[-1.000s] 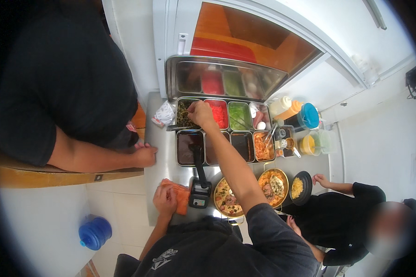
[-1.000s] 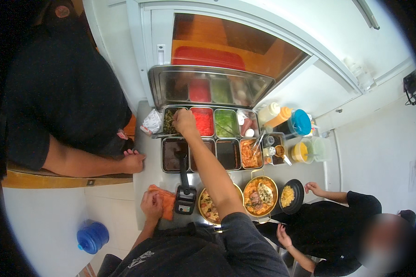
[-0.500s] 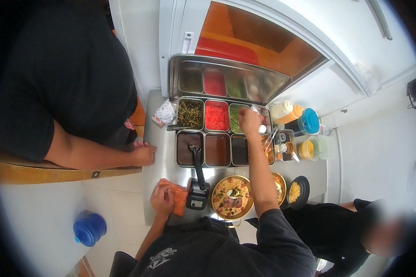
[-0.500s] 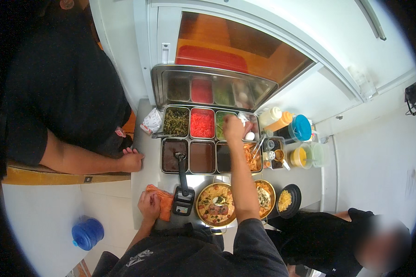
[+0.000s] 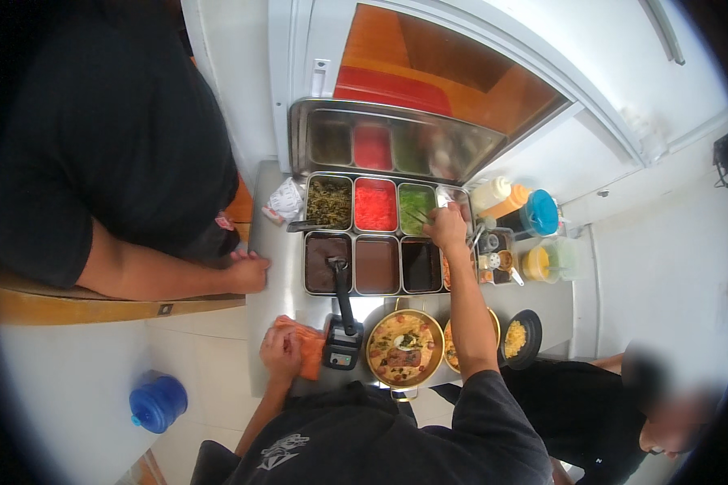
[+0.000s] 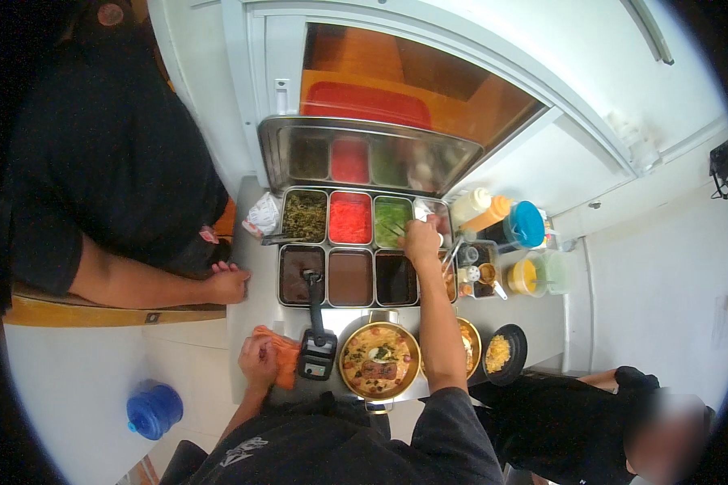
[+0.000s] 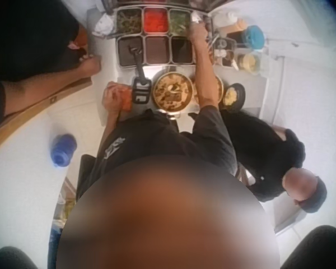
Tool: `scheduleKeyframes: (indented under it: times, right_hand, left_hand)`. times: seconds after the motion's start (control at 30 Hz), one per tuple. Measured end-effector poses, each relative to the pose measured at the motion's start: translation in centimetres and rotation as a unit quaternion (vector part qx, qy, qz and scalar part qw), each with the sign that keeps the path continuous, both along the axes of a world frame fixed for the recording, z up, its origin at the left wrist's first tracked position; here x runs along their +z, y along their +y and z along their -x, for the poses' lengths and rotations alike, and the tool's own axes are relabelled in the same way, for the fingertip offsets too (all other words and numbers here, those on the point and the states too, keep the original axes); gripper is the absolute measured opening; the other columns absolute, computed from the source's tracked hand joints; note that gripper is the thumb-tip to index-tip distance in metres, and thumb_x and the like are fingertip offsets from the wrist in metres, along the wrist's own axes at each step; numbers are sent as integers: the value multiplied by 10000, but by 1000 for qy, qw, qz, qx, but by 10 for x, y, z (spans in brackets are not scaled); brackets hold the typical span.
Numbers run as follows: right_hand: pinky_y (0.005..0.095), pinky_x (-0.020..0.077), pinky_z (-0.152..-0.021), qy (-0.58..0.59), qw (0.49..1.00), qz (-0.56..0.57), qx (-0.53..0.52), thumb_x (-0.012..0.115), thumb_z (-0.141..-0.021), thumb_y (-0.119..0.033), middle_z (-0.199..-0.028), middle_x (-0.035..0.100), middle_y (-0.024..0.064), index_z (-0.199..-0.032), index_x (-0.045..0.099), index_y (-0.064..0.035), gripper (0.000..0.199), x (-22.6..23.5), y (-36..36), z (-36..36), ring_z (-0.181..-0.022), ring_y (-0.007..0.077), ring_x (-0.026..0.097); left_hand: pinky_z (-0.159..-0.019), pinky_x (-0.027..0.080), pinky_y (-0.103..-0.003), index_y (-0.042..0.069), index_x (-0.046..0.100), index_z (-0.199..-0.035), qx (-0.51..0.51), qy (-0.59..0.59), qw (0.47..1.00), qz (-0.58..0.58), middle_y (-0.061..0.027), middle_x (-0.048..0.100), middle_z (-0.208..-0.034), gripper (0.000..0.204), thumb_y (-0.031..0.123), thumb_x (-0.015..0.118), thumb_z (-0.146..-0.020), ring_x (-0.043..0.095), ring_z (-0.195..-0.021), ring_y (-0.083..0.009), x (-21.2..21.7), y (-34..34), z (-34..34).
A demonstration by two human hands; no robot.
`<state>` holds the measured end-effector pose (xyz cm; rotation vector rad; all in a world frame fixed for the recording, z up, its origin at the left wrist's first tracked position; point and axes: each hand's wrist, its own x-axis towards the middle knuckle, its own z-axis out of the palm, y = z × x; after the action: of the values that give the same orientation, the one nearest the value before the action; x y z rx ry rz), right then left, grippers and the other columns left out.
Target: The person stirs a yellow mixture in a bowl, then pours it into a serving pot. They add a cooked egg and a slice of meat to the pot, followed by various toppings from a condiment station, completing the dish assembly.
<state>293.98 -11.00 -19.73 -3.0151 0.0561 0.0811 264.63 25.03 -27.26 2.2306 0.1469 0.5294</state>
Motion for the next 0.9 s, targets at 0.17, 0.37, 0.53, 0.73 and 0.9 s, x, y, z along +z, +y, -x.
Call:
scheduleKeyframes:
  times: [0.17,0.37,0.53,0.73,0.9]
  right_hand:
    - [457,576,-825,-40,997,57,-16,802,-724,-216,-946,738,158,-962,785,-139,250,18,-10,-5,-928,348,708]
    - [433,580,-863,-20,997,72,-37,755,-742,-155,-1048,729,170,-934,769,-106,199,22,2,-7,-1071,347,674]
    - [437,572,-879,-23,998,47,-41,738,-743,-128,-1028,723,163,-907,775,-108,169,10,3,-6,-1073,338,662]
    - [435,567,-881,-63,997,18,-48,742,-745,-136,-1025,723,155,-913,787,-132,174,12,-9,-3,-1076,332,656]
    - [435,567,-883,-51,997,26,-47,752,-737,-152,-1019,720,161,-898,785,-130,166,16,-3,-1,-1074,326,658]
  left_hand:
    - [-570,481,-361,69,672,-972,-8,29,999,-13,-106,601,-828,110,42,666,-866,595,-660,-262,-3,0,1]
    - [-542,441,-337,56,680,-988,-17,15,1000,4,-86,572,-804,142,-15,646,-870,546,-622,-217,1,-5,-1]
    - [-521,411,-316,50,679,-982,-14,-7,1000,-9,-80,566,-808,108,2,640,-894,517,-597,-193,2,-6,-3]
    - [-514,398,-318,42,674,-981,-9,1,1000,8,-78,548,-797,89,10,631,-910,498,-584,-189,3,-8,-3]
    - [-515,398,-314,33,671,-979,-15,5,1000,-2,-81,544,-797,83,10,631,-911,498,-586,-187,2,-6,-2]
